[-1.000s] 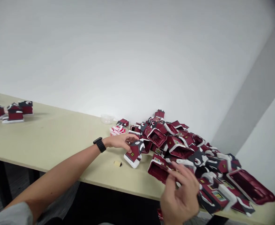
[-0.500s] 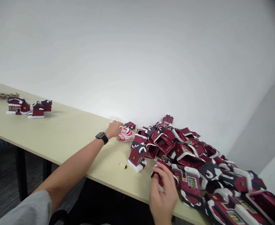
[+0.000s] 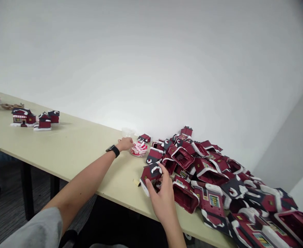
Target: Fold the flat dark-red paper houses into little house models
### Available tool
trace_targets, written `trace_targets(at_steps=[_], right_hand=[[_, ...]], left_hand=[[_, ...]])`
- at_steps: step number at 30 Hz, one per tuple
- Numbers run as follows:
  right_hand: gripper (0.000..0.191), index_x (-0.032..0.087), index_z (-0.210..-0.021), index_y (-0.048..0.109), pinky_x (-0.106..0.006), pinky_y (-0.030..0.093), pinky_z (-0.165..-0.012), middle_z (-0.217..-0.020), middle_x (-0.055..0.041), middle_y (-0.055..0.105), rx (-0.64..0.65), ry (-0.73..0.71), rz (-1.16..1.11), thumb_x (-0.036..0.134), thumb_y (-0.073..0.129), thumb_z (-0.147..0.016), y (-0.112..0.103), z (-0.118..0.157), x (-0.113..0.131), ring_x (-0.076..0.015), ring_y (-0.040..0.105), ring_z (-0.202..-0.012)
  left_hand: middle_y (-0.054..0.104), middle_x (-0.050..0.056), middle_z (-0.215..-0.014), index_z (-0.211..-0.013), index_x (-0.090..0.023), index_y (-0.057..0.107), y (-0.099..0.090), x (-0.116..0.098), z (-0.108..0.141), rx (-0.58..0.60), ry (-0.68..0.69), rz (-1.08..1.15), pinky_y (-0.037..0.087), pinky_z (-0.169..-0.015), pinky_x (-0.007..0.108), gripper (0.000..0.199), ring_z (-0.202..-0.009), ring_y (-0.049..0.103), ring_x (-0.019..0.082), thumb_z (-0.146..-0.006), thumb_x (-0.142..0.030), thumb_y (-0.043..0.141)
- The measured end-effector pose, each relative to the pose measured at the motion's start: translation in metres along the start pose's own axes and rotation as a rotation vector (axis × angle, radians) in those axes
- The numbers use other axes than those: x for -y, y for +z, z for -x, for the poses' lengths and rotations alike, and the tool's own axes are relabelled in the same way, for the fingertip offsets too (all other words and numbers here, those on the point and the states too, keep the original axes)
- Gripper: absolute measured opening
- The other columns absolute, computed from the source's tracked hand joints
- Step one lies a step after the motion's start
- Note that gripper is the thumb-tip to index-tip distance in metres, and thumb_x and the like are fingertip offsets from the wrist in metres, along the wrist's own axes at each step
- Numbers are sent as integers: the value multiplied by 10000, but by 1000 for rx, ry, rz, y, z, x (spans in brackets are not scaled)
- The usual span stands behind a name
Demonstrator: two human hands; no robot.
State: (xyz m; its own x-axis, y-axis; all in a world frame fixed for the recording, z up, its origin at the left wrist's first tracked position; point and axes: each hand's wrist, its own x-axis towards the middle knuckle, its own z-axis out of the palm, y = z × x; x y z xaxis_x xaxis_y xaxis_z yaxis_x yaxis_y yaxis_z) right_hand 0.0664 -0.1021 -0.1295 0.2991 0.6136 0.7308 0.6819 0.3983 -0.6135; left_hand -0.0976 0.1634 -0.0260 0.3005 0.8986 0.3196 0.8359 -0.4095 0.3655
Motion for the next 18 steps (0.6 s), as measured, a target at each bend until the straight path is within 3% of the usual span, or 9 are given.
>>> trace_targets(at_steps=[2, 4, 8, 11, 15, 18], right_hand=[[818, 257, -1591, 311, -485, 504, -986, -1409, -158, 552, -12, 1, 2, 514, 681, -908, -1, -1, -2, -325, 558, -1224], [855, 241, -1586, 321, -509, 476, -1019, -1367, -162, 554, -13, -21, 37, 551, 705, -888, -2, -2, -5, -335, 538, -1223], [584, 209, -1326, 576, -570, 422, -1073, -1354, -172, 539, -34, -91, 91, 552, 711, -874, 0, -2, -5, -370, 490, -1269], [483, 215, -1264, 524, -529, 430, -1106, -1421, -163, 532, 5, -35, -53, 472, 694, -892, 1, -1, -1, -332, 499, -1331], [718, 241, -1441, 354, -469, 514, -1040, -1356, -149, 589, 131, 109, -188, 421, 728, -854, 0, -2, 3, -287, 617, -1219], [802, 248, -1514, 327, -501, 503, -1061, -1390, -154, 555, 126, 131, -117, 444, 729, -848, -1, -2, 3, -301, 603, -1239]], left_hand=[[683, 97, -1210, -1136, -159, 689, 1, 0, 1, -3, 5, 31, 412, -1089, 536, 356, -1177, 607, 272, -948, -459, 651], [679, 105, -1247, -1103, -174, 712, 2, -2, 3, -26, 16, 62, 397, -1091, 540, 300, -1212, 587, 295, -918, -408, 680], [633, 89, -1382, -956, -216, 757, 0, -7, 12, -142, 47, 136, 364, -1085, 519, 159, -1323, 487, 375, -823, -293, 714], [642, 97, -1355, -949, -189, 717, -10, -15, 19, -276, 88, 218, 381, -1060, 466, 148, -1301, 486, 346, -840, -256, 643], [702, 75, -951, -984, -160, 636, -29, -37, 34, -350, 189, 356, 468, -826, 325, 173, -903, 613, 209, -871, -216, 518], [591, -14, -673, -1018, -170, 625, -43, -62, 63, -273, 304, 446, 396, -595, 245, 211, -595, 513, 136, -866, -230, 490]])
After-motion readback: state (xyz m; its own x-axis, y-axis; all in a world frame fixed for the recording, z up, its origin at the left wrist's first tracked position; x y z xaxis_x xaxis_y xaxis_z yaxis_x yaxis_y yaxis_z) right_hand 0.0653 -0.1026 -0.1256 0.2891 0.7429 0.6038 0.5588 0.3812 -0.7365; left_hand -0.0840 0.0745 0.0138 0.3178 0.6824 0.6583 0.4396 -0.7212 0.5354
